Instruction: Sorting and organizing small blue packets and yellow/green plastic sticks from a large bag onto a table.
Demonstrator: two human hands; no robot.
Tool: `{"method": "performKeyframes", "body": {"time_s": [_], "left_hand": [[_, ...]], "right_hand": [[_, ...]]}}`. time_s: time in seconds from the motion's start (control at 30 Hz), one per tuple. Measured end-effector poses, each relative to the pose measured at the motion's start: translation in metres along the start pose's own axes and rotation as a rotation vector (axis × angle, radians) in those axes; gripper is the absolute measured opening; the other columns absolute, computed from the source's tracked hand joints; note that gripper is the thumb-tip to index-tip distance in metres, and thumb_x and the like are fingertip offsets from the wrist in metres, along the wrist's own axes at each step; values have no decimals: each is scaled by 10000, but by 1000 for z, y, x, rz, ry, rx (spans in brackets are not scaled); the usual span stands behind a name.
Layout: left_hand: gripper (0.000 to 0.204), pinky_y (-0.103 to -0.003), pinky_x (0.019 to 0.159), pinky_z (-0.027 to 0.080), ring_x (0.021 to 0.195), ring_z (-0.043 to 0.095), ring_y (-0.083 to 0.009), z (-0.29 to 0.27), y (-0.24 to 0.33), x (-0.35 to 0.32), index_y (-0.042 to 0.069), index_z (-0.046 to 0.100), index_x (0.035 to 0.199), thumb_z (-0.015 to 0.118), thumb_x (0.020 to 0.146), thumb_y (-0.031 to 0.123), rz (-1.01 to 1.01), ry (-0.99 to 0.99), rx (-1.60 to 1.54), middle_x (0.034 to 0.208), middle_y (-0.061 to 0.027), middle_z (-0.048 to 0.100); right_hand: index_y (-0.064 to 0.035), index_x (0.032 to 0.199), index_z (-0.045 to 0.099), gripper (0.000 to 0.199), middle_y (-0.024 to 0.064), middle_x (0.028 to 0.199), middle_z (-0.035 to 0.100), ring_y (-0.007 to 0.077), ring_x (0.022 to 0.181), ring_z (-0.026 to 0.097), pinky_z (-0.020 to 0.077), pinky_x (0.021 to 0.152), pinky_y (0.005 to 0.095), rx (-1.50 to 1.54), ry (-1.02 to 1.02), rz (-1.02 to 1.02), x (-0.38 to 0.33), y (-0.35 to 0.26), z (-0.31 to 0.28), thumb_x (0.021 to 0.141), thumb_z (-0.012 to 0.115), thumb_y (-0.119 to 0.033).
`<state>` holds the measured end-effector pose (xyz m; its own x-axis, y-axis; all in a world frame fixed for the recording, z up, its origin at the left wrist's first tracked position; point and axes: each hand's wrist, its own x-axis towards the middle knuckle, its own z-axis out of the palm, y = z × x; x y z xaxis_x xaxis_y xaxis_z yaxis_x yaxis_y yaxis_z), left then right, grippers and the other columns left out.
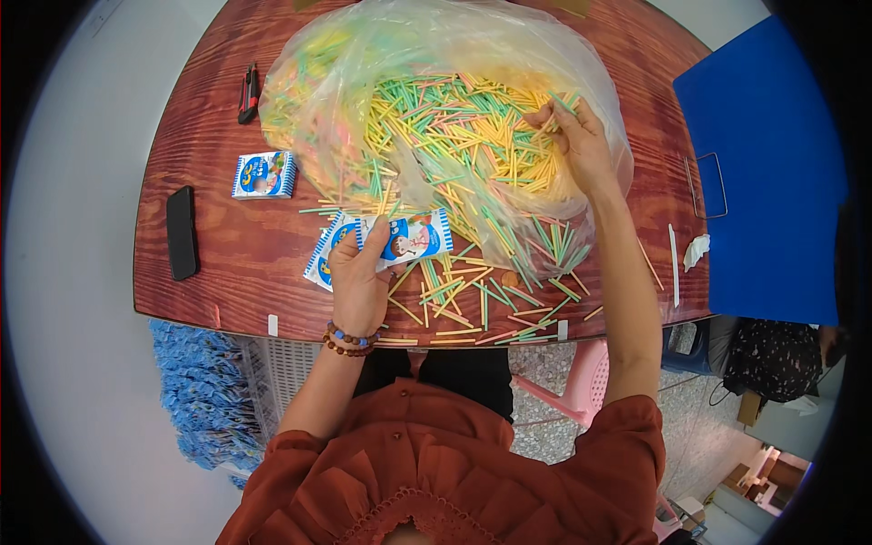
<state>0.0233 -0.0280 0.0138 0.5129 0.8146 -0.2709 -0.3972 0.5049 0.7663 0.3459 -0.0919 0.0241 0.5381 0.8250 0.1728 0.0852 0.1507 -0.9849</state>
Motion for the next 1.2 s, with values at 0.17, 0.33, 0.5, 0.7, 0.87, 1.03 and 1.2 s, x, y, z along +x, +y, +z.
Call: {"method": "performKeyframes", "body": {"time_s": [0.17, 0.33, 0.5, 0.7, 0.87, 1.03, 1.2], "left_hand": [[88, -237, 538, 466, 707, 622, -89, 7, 3, 2, 83, 651, 917, 614, 946, 157, -32, 19, -63, 833, -7, 677], [110, -243, 536, 455, 704, 608, -87, 11, 1, 6, 90, 644, 898, 606, 953, 177, -30, 10, -122, 821, -2, 669], [117, -243, 538, 456, 704, 607, -87, 9, 2, 4, 90, 646, 897, 602, 956, 181, -46, 13, -105, 818, -5, 670], [119, -233, 537, 476, 709, 625, -90, 7, 5, 3, 79, 649, 898, 600, 956, 171, -31, 32, -90, 835, -13, 681], [107, -233, 550, 503, 722, 643, -97, 6, 3, 2, 71, 647, 920, 598, 955, 159, -19, 2, -82, 857, -18, 686], [102, -232, 555, 506, 725, 644, -96, 2, 2, 1, 65, 649, 947, 598, 954, 154, -16, 10, -74, 867, -21, 688], [103, -231, 560, 506, 722, 642, -95, 2, 3, 3, 67, 650, 950, 594, 957, 154, -29, 20, -91, 864, -21, 687]], "right_hand": [[6, 1082, 507, 157, 106, 936, 587, 256, 955, 619, 500, 967, 453, 596, 93, 173, -7, 15, 19, 1013, 431, -112], [-9, 1056, 496, 142, 100, 929, 588, 238, 947, 602, 507, 953, 455, 889, 313, 282, -17, 18, 44, 1006, 462, -138], [-17, 1014, 526, 139, 90, 905, 596, 219, 917, 602, 521, 854, 390, 584, 198, 243, -20, 16, 36, 1008, 461, -139], [9, 984, 532, 148, 157, 878, 592, 252, 875, 603, 489, 772, 365, -891, 11, 125, -9, -25, 21, 972, 414, -79], [21, 975, 519, 144, 221, 945, 568, 375, 898, 577, 472, 795, 428, -1332, -206, -282, -13, 5, 3, 886, 444, -63], [23, 968, 505, 137, 204, 950, 534, 395, 948, 544, 460, 803, 443, -1378, -220, -319, -14, 9, 11, 878, 493, -79], [18, 1030, 535, 163, 170, 954, 554, 321, 934, 567, 461, 766, 374, -1108, -98, -266, -3, 22, -12, 914, 533, -97]]}}
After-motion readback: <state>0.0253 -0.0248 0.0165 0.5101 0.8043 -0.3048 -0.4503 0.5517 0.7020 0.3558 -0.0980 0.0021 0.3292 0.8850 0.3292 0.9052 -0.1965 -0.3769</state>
